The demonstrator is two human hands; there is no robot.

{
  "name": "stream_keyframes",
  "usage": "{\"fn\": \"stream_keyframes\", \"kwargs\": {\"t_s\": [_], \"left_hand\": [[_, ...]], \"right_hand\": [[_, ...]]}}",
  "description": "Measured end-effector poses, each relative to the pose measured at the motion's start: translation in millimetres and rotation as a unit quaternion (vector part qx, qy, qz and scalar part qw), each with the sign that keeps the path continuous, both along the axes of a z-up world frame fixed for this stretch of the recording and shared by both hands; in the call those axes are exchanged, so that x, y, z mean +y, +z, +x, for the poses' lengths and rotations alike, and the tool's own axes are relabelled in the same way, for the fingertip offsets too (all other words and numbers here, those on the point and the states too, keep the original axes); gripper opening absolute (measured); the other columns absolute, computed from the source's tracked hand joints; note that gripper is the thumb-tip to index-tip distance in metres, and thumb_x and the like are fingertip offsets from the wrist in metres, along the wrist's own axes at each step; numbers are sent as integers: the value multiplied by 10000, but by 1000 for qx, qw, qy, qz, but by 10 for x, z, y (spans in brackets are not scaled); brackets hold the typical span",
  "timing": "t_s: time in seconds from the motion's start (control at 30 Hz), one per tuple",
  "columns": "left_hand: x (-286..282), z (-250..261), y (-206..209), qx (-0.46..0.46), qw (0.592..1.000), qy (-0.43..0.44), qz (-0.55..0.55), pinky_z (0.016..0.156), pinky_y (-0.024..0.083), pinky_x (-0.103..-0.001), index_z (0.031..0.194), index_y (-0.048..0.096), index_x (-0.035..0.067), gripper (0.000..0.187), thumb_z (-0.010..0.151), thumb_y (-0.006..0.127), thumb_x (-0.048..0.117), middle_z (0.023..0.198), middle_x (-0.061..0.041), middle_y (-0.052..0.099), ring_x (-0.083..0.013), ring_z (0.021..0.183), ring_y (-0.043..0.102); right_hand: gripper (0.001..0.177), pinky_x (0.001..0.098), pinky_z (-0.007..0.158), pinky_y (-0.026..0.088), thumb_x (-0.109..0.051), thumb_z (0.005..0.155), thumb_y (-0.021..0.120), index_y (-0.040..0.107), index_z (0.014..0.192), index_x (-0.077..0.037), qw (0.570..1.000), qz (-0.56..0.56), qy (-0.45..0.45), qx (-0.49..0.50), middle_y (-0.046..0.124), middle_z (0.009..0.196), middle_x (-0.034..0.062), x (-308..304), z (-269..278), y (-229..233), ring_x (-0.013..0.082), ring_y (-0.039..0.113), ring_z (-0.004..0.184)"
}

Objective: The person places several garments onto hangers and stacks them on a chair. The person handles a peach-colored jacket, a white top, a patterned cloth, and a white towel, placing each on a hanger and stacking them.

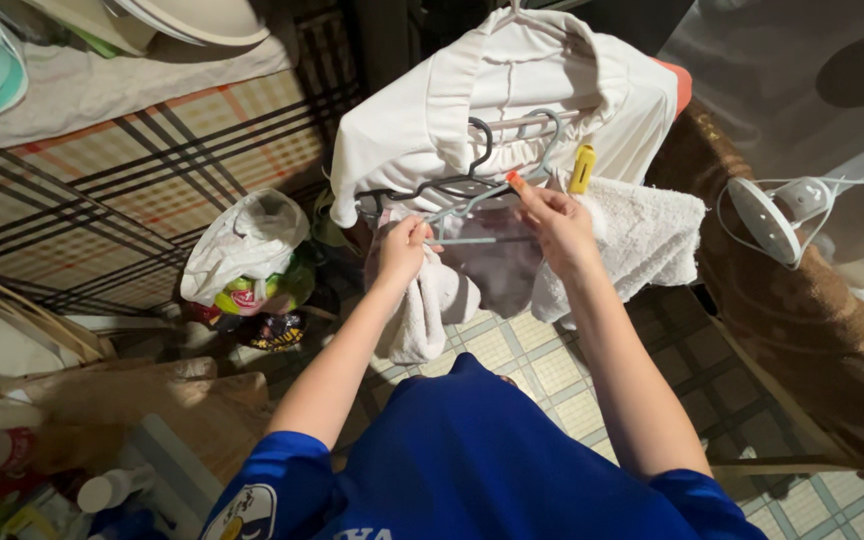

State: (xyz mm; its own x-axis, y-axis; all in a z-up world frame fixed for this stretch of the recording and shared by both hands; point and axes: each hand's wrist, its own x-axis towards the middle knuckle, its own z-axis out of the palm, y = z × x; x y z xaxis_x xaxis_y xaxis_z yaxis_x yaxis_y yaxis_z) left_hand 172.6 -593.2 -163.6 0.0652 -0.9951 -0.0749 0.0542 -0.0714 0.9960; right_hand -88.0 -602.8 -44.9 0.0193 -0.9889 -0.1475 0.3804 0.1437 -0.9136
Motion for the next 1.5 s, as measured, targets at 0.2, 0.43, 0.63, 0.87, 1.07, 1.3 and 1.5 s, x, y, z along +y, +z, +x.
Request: {"fn": "stream_keyframes", "kwargs": {"t_s": [0.2,0.43,0.63,0.87,1.07,1.3,1.5], "left_hand": [[7,35,48,-19,1000,-5,-18,556,536,-283,917,592,23,207,1055,500,145,804,-46,644,-196,716,771],[51,33,110,-42,999,-11,-25,516,495,-291,928,600,21,207,1053,492,145,800,-51,640,-205,716,771],[4,72,117,-40,998,-4,-45,568,530,-282,938,588,10,198,1058,491,134,811,-62,658,-215,756,791],[21,238,120,-168,975,13,-145,694,555,-330,1049,677,6,236,1030,617,234,910,-105,734,-234,824,762],[221,655,188,-187,982,2,31,804,547,-354,1021,718,-62,441,811,874,293,967,-153,744,-224,880,704],[554,885,503,66,993,-7,97,770,524,-276,980,740,10,224,879,782,205,914,-44,747,-126,844,678],[966,882,1382,114,991,-64,13,833,472,-243,1024,671,56,144,959,719,175,975,9,648,-87,939,590]], "right_hand": [[247,264,750,559,-116,993,678,669,1157,68,997,-1,-64,-47,699,904,69,92,105,-73,139,682,760],[230,264,672,579,-117,979,663,624,1101,73,973,-98,-165,130,709,915,74,281,232,26,151,696,725],[231,209,715,596,-68,956,692,654,1141,66,952,185,-130,-208,722,905,117,136,41,-28,165,716,766],[274,296,734,553,-235,972,669,649,1127,-10,981,162,-13,-107,629,900,62,533,-147,-271,182,644,787],[303,410,953,596,-273,977,603,586,1074,14,967,172,45,-183,549,921,78,662,-39,-293,225,625,866],[273,497,915,561,-157,843,474,484,998,67,933,281,57,-218,528,960,197,735,250,-734,359,655,891],[162,375,691,538,-17,852,490,430,1002,-3,877,318,229,-279,493,928,129,743,435,-1511,220,534,696]]}}
